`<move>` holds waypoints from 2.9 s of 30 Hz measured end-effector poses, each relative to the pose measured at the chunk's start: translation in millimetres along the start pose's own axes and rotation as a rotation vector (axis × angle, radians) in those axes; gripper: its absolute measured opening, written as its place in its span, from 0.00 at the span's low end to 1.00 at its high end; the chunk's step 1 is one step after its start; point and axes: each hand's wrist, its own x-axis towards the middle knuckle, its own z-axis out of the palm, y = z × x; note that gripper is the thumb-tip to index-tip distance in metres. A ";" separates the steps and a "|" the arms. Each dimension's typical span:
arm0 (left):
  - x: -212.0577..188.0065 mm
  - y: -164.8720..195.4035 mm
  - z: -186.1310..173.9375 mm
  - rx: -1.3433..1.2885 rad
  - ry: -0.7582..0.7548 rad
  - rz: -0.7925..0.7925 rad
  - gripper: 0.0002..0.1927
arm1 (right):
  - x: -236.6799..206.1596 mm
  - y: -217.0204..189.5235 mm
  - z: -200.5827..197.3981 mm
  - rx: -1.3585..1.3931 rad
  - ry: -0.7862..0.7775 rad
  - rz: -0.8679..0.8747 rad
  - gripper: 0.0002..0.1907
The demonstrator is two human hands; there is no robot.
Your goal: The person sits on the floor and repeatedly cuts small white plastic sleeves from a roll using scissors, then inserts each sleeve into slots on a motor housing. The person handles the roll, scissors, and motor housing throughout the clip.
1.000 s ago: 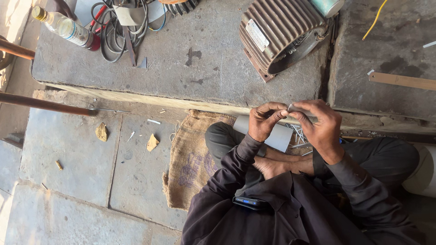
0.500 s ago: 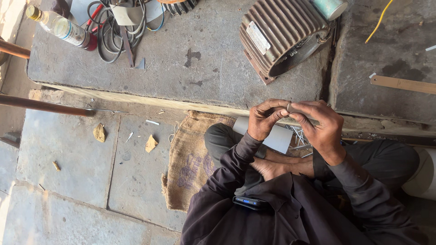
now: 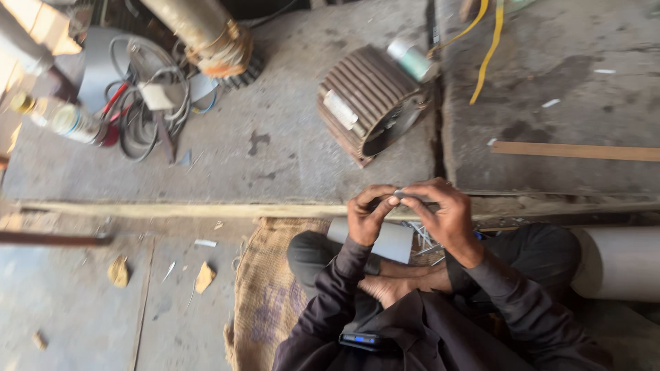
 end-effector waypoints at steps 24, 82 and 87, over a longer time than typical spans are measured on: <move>-0.1 18.5 6.2 0.015 0.034 0.005 0.09 | -0.4 -8.6 -3.7 -0.087 -0.048 -0.075 0.11; 75.4 -51.7 -110.6 0.942 0.583 0.074 0.19 | 65.9 169.6 113.5 -0.509 0.146 -0.046 0.06; 75.6 -49.3 -110.0 0.941 0.578 0.069 0.18 | 65.7 162.8 129.2 -0.474 0.256 0.037 0.09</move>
